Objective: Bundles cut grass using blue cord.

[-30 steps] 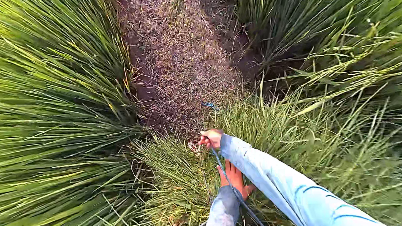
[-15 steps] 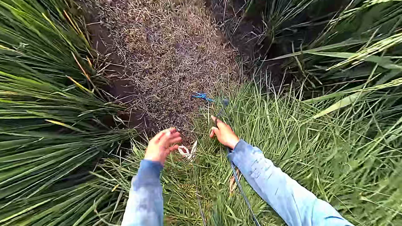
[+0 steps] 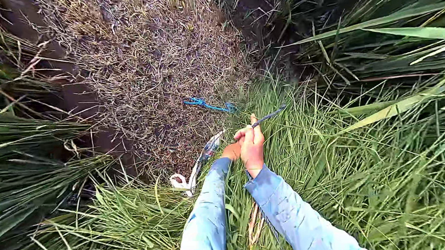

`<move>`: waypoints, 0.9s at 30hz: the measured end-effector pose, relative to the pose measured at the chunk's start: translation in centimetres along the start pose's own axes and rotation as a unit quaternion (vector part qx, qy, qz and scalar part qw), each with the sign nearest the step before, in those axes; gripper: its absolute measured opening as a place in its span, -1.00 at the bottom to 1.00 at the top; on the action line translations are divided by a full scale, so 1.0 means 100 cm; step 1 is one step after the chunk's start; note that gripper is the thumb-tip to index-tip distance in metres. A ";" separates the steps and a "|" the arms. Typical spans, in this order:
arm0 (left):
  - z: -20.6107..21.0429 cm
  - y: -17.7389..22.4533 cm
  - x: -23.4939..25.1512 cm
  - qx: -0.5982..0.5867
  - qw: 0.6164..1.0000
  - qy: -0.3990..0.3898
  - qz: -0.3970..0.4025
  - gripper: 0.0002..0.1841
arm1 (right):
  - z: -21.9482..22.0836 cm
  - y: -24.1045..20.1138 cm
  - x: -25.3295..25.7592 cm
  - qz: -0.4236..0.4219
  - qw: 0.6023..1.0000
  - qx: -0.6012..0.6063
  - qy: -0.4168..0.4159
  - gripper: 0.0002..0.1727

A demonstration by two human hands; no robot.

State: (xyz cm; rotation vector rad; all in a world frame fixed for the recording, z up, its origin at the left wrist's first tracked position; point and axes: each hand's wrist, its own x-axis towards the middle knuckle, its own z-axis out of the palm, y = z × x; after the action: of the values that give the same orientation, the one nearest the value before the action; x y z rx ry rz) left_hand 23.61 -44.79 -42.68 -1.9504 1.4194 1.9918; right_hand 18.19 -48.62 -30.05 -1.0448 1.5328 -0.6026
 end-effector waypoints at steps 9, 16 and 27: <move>-0.065 -0.033 0.015 -0.037 0.946 0.231 -0.225 -0.35 | 0.002 0.005 0.011 0.083 0.992 -0.089 -0.047 -0.41; -0.004 -0.035 0.034 -0.191 0.963 0.168 -0.090 -0.65 | 0.006 0.009 0.012 0.074 0.996 -0.028 -0.043 -0.42; -0.068 0.009 0.008 -0.311 0.936 0.086 -0.140 -0.67 | 0.011 0.005 0.014 0.111 0.993 -0.003 -0.029 -0.44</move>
State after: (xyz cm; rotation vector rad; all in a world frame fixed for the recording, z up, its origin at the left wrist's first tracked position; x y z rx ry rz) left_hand 28.29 -49.71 -41.50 -2.4278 0.4813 2.3560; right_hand 19.08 -49.38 -31.43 -0.8742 1.5746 -0.4090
